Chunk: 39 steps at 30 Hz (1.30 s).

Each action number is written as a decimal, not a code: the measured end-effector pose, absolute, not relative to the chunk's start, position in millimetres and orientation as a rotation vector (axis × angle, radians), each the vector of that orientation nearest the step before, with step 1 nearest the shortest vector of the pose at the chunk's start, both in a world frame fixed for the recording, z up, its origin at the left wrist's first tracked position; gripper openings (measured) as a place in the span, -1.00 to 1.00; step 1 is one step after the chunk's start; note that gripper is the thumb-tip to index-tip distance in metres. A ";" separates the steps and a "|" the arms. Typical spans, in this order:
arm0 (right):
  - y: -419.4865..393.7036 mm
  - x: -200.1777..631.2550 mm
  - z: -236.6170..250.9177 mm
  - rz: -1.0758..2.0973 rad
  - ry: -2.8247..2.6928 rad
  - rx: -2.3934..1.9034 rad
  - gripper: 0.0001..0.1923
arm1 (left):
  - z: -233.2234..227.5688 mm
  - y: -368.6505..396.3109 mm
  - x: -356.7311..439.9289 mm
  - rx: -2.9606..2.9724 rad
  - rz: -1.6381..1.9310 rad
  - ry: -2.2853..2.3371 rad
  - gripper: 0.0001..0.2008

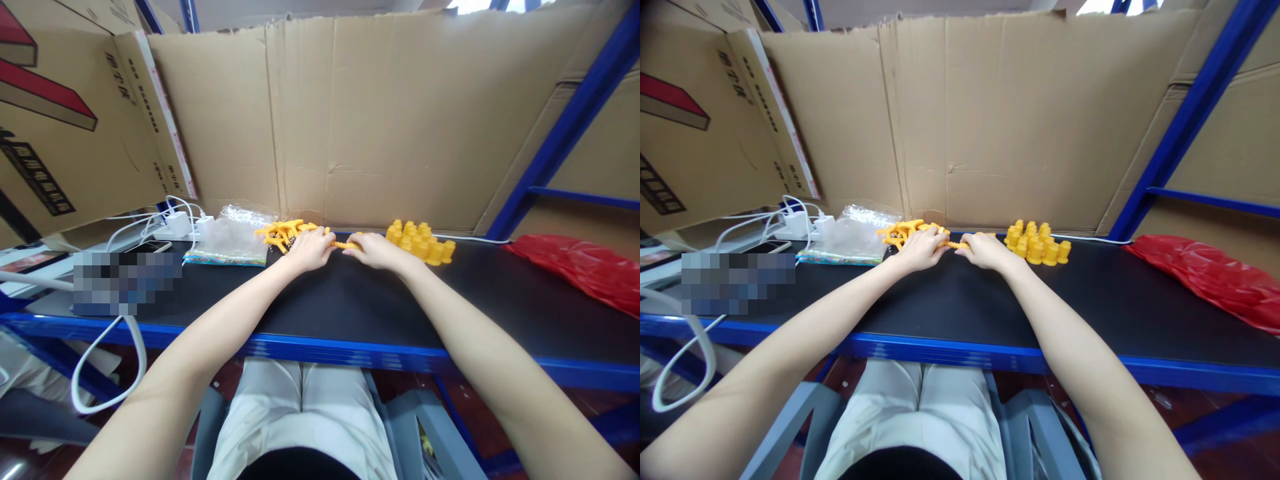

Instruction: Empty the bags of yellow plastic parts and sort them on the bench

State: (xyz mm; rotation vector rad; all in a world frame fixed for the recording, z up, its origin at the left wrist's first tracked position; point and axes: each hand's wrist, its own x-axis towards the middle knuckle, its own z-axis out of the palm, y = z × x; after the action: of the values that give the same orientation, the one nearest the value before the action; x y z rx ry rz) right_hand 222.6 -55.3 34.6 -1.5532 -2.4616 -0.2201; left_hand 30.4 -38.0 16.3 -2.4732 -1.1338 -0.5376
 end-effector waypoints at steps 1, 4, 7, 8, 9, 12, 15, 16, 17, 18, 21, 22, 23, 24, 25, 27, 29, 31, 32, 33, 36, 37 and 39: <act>-56.1 222.0 35.8 -0.241 -2.460 -1.555 -0.74 | 16.8 -38.3 30.9 -2.471 -0.539 -1.135 -0.68; -56.9 221.2 37.1 -0.249 -2.442 -1.545 -0.75 | 18.4 -38.9 30.9 -2.462 -0.539 -1.136 -0.68; -55.1 221.8 34.4 -0.142 -2.408 -1.524 -0.77 | 19.5 -38.9 29.3 -2.458 -0.535 -1.145 -0.68; -54.5 221.7 33.1 -0.102 -2.400 -1.520 -0.77 | 19.7 -38.8 28.8 -2.462 -0.530 -1.157 -0.68; -54.1 221.4 31.9 -0.067 -2.399 -1.522 -0.78 | 19.9 -38.7 28.5 -2.469 -0.524 -1.175 -0.68; -54.7 218.6 30.1 0.028 -2.437 -1.560 -0.79 | 20.3 -38.5 28.6 -2.483 -0.494 -1.248 -0.68; -56.3 216.1 30.9 0.059 -2.493 -1.593 -0.80 | 20.4 -38.2 29.2 -2.493 -0.476 -1.291 -0.68; -56.6 215.8 31.5 0.036 -2.502 -1.599 -0.79 | 20.2 -37.7 29.1 -2.501 -0.482 -1.295 -0.68; -57.0 215.8 32.2 -0.003 -2.509 -1.599 -0.79 | 19.8 -36.8 28.7 -2.515 -0.492 -1.292 -0.68; -57.3 216.0 32.9 -0.052 -2.515 -1.593 -0.78 | 19.3 -35.5 28.2 -2.535 -0.506 -1.284 -0.68; -59.3 216.3 35.3 -0.224 -2.539 -1.557 -0.78 | 17.6 -30.4 26.0 -2.599 -0.562 -1.260 -0.69; -60.3 216.1 36.1 -0.277 -2.542 -1.552 -0.79 | 17.4 -28.6 25.3 -2.618 -0.579 -1.261 -0.68; -61.3 215.7 36.7 -0.323 -2.542 -1.547 -0.80 | 17.4 -27.2 24.8 -2.635 -0.595 -1.272 -0.68; -62.4 215.2 37.2 -0.368 -2.538 -1.540 -0.82 | 17.9 -26.2 24.5 -2.653 -0.607 -1.293 -0.67; -63.3 214.6 37.4 -0.412 -2.534 -1.522 -0.84 | 18.8 -25.8 24.4 -2.676 -0.608 -1.328 -0.66; -64.5 213.5 37.4 -0.517 -2.526 -1.450 -0.89 | 21.5 -26.4 24.4 -2.755 -0.572 -1.425 -0.68; -64.8 212.8 36.7 -0.630 -2.519 -1.366 -0.90 | 24.7 -28.4 24.4 -2.852 -0.505 -1.522 -0.73; -64.3 212.6 36.0 -0.702 -2.509 -1.314 -0.86 | 27.4 -30.7 24.1 -2.912 -0.476 -1.562 -0.76; -64.0 212.6 35.7 -0.716 -2.504 -1.306 -0.86 | 28.5 -31.7 23.9 -2.910 -0.495 -1.561 -0.75; -63.7 212.7 35.5 -0.716 -2.499 -1.305 -0.86 | 29.4 -32.5 23.8 -2.885 -0.526 -1.556 -0.73; -63.1 213.4 35.4 -0.666 -2.482 -1.336 -0.88 | 31.4 -34.5 24.1 -2.761 -0.596 -1.537 -0.66; -63.1 213.7 35.4 -0.636 -2.478 -1.354 -0.87 | 32.0 -35.0 24.2 -2.724 -0.599 -1.533 -0.65; -63.2 213.9 34.9 -0.564 -2.478 -1.394 -0.84 | 32.8 -35.6 24.1 -2.680 -0.587 -1.515 -0.65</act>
State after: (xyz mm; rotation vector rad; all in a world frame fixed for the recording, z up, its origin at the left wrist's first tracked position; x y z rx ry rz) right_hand 213.9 -63.2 34.9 -1.3937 -2.4775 -0.5636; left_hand 24.1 -35.6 32.8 -2.6796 -1.5150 -0.5874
